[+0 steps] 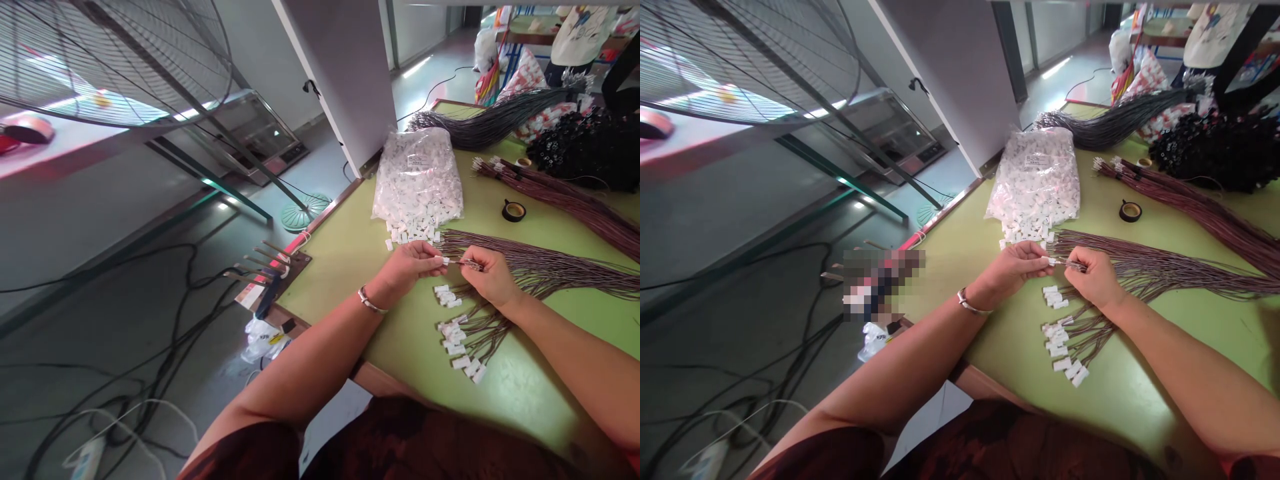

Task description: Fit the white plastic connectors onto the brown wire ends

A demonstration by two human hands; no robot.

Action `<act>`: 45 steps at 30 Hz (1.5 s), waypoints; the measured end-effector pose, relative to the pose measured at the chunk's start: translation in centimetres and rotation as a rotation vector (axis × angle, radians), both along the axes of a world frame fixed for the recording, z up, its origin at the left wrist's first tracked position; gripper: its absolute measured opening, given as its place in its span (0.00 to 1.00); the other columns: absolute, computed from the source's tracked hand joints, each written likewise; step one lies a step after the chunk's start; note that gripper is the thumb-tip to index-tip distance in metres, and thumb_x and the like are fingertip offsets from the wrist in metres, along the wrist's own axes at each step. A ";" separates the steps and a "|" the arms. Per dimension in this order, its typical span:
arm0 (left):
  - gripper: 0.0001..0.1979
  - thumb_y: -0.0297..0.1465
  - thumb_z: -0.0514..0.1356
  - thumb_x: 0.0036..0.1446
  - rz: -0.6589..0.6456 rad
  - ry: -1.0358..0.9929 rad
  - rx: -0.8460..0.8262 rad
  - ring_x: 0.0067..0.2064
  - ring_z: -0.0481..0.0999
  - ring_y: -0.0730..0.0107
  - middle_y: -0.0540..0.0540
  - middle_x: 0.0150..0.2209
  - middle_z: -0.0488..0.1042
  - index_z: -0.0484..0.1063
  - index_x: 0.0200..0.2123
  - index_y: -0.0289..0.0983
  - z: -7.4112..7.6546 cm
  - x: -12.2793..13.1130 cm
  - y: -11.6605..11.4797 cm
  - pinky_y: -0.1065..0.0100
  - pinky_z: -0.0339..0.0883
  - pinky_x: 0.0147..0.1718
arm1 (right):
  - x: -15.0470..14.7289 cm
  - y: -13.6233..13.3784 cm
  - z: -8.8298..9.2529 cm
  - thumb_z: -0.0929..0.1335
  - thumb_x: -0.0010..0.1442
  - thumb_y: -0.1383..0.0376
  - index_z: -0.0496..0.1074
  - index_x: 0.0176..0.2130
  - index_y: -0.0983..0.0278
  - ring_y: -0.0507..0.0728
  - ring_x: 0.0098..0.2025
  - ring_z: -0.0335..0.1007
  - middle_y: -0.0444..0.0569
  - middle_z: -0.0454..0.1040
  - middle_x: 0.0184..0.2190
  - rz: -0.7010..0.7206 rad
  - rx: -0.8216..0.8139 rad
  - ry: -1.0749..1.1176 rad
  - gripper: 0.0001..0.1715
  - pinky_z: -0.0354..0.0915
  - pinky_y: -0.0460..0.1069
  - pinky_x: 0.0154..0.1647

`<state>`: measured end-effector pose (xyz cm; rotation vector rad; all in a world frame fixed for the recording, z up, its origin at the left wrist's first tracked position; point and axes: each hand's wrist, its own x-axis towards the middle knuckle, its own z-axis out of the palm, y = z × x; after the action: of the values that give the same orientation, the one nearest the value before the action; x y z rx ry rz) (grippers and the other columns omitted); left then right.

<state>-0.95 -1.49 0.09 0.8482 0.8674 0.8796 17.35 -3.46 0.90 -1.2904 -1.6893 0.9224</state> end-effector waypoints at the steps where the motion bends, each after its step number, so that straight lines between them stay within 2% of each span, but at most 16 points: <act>1: 0.14 0.28 0.70 0.41 -0.008 0.015 0.030 0.26 0.78 0.73 0.48 0.23 0.76 0.69 0.29 0.30 -0.1 0.1 0.0 0.75 0.70 0.27 | 0.0 0.0 0.1 0.63 0.46 0.67 0.62 0.19 0.63 0.48 0.21 0.49 0.39 0.57 0.16 0.013 0.001 -0.002 0.06 0.48 0.46 0.23; 5: 0.16 0.32 0.70 0.42 -0.068 -0.034 0.010 0.26 0.77 0.74 0.46 0.26 0.77 0.68 0.29 0.31 -0.3 0.5 -0.2 0.74 0.70 0.28 | 0.2 0.0 0.2 0.65 0.49 0.63 0.63 0.21 0.63 0.49 0.21 0.50 0.40 0.57 0.17 0.016 -0.001 0.029 0.08 0.49 0.46 0.22; 9: 0.15 0.31 0.70 0.43 -0.057 -0.061 -0.019 0.27 0.77 0.76 0.46 0.27 0.78 0.68 0.29 0.31 -0.2 0.4 -0.2 0.75 0.70 0.29 | 0.3 0.2 0.1 0.66 0.50 0.61 0.66 0.24 0.63 0.48 0.21 0.51 0.40 0.59 0.18 -0.062 -0.029 0.086 0.08 0.49 0.46 0.22; 15: 0.17 0.33 0.71 0.42 -0.055 0.000 0.030 0.26 0.77 0.76 0.46 0.27 0.78 0.68 0.29 0.31 -0.6 0.3 0.0 0.76 0.70 0.27 | 0.3 0.2 -0.2 0.66 0.50 0.62 0.65 0.26 0.63 0.48 0.20 0.51 0.40 0.60 0.17 -0.078 -0.075 0.126 0.07 0.50 0.46 0.21; 20: 0.17 0.34 0.70 0.42 -0.029 0.174 0.169 0.22 0.76 0.74 0.48 0.20 0.75 0.68 0.29 0.32 -0.5 1.0 -0.4 0.74 0.70 0.24 | 0.4 0.3 -0.5 0.65 0.49 0.65 0.65 0.25 0.63 0.49 0.22 0.53 0.40 0.62 0.19 0.025 -0.023 0.018 0.04 0.52 0.45 0.24; 25: 0.14 0.32 0.69 0.42 0.026 0.298 0.249 0.18 0.72 0.77 0.52 0.16 0.72 0.69 0.29 0.32 -0.1 1.4 -0.8 0.76 0.68 0.20 | 0.4 0.4 -0.9 0.64 0.48 0.67 0.65 0.26 0.63 0.49 0.22 0.53 0.40 0.63 0.19 0.004 -0.021 -0.029 0.02 0.51 0.45 0.23; 31: 0.15 0.33 0.69 0.41 -0.037 0.287 0.222 0.18 0.71 0.77 0.51 0.17 0.73 0.72 0.31 0.30 -0.3 1.0 -0.4 0.75 0.68 0.19 | 0.3 0.4 -1.0 0.63 0.46 0.68 0.65 0.27 0.63 0.49 0.23 0.56 0.41 0.65 0.20 0.049 0.013 -0.120 0.02 0.54 0.45 0.26; 40: 0.15 0.33 0.70 0.40 -0.011 0.264 0.202 0.17 0.70 0.77 0.51 0.17 0.72 0.70 0.26 0.30 -0.9 1.6 -0.4 0.74 0.66 0.17 | -0.1 0.2 -1.0 0.64 0.45 0.66 0.63 0.26 0.62 0.50 0.21 0.55 0.41 0.64 0.18 -0.017 0.014 -0.223 0.03 0.52 0.46 0.25; 45: 0.14 0.33 0.69 0.41 0.014 0.257 0.201 0.17 0.70 0.78 0.51 0.17 0.72 0.71 0.27 0.30 -0.7 1.7 -0.3 0.75 0.67 0.18 | -0.1 0.4 -1.1 0.64 0.47 0.65 0.64 0.26 0.63 0.49 0.21 0.54 0.40 0.63 0.17 -0.015 -0.011 -0.158 0.03 0.52 0.46 0.23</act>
<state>0.76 -1.78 -0.57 1.1491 1.0201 0.8923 17.22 -3.07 -0.22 -1.4127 -1.7948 0.8405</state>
